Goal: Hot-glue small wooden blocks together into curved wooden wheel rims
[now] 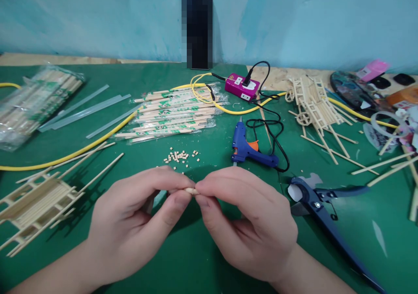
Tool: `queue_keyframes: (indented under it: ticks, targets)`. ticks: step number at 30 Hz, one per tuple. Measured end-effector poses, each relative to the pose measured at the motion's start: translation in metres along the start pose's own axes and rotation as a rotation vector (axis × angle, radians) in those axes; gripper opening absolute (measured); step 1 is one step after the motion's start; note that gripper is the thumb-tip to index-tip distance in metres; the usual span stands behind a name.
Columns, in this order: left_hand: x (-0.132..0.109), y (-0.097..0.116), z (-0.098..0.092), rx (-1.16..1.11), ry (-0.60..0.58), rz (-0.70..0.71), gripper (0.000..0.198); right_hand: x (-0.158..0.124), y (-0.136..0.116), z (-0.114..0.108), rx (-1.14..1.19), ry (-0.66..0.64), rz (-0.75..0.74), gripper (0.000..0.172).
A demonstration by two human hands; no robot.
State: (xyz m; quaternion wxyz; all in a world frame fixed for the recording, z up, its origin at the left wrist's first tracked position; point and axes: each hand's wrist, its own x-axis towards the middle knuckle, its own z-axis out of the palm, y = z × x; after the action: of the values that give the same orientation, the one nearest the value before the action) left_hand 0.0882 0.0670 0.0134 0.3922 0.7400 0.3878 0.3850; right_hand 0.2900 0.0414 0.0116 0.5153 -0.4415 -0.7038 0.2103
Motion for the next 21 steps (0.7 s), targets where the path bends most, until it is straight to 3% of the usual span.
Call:
queue_keyframes:
  ticks: [6,12,21]
  targets:
    - [-0.0012,0.0,0.0012,0.005,0.007,0.022,0.008,0.0,0.0017,0.0,0.003,0.003,-0.009,0.036]
    - [0.0009,-0.0013,0.0036,0.02,0.045,0.129,0.008,-0.0011,0.004,-0.0002,-0.035,-0.01,-0.084,0.035]
    - [0.0012,-0.0032,0.0024,0.037,0.048,0.137,0.007,-0.0016,0.0041,0.0002,-0.026,-0.006,-0.085,0.034]
